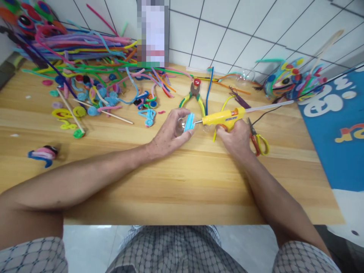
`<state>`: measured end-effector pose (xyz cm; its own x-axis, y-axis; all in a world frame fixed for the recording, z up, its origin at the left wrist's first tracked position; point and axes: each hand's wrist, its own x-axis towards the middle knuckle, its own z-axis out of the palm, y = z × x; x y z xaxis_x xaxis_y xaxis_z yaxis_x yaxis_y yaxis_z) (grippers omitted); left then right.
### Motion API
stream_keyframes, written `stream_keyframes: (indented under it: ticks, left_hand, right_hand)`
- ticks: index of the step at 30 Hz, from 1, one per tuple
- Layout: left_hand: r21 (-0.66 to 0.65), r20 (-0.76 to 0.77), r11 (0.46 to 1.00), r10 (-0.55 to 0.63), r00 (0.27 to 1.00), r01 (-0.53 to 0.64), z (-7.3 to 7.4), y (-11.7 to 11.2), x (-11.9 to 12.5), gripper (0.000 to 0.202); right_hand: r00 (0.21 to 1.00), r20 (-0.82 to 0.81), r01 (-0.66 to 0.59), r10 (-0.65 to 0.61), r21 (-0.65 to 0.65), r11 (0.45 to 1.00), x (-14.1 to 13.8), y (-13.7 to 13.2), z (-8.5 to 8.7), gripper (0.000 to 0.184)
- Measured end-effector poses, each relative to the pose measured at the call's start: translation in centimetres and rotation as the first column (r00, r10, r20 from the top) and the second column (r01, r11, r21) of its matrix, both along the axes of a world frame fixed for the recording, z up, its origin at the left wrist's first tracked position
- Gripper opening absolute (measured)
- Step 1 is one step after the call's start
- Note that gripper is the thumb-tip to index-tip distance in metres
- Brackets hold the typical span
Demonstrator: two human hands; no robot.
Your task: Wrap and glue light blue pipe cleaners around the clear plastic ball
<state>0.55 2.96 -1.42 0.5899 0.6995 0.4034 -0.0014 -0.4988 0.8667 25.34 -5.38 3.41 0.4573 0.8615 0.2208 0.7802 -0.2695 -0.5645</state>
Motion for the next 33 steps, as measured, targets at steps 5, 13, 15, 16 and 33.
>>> stream_keyframes:
  ticks: [5,13,15,16,33]
  left_hand:
    - [0.045,-0.010,0.999,-0.004,1.000,0.004,0.35,0.00,-0.13,0.051]
    - [0.083,-0.003,0.997,0.004,1.000,-0.003,0.37,-0.03,0.11,0.048]
    - [0.084,0.002,0.996,0.002,1.000,-0.002,0.37,-0.06,0.18,0.047]
    - [0.083,0.005,0.997,-0.001,1.000,0.000,0.37,-0.07,0.20,0.047]
    - [0.138,0.064,0.990,-0.014,0.998,0.005,-0.31,0.23,0.37,0.046]
  right_hand:
    - [1.000,-0.007,-0.005,0.005,-0.002,1.000,0.12,-0.08,-0.07,0.021]
    - [1.000,0.019,0.018,-0.017,-0.010,1.000,-0.02,-0.22,0.11,0.029]
    - [1.000,0.022,0.014,-0.014,0.000,1.000,-0.02,-0.20,0.04,0.026]
    - [1.000,0.020,0.017,-0.017,0.005,1.000,-0.02,-0.20,0.00,0.024]
    - [0.998,0.040,0.055,-0.056,0.012,0.998,0.11,0.10,-0.22,0.022]
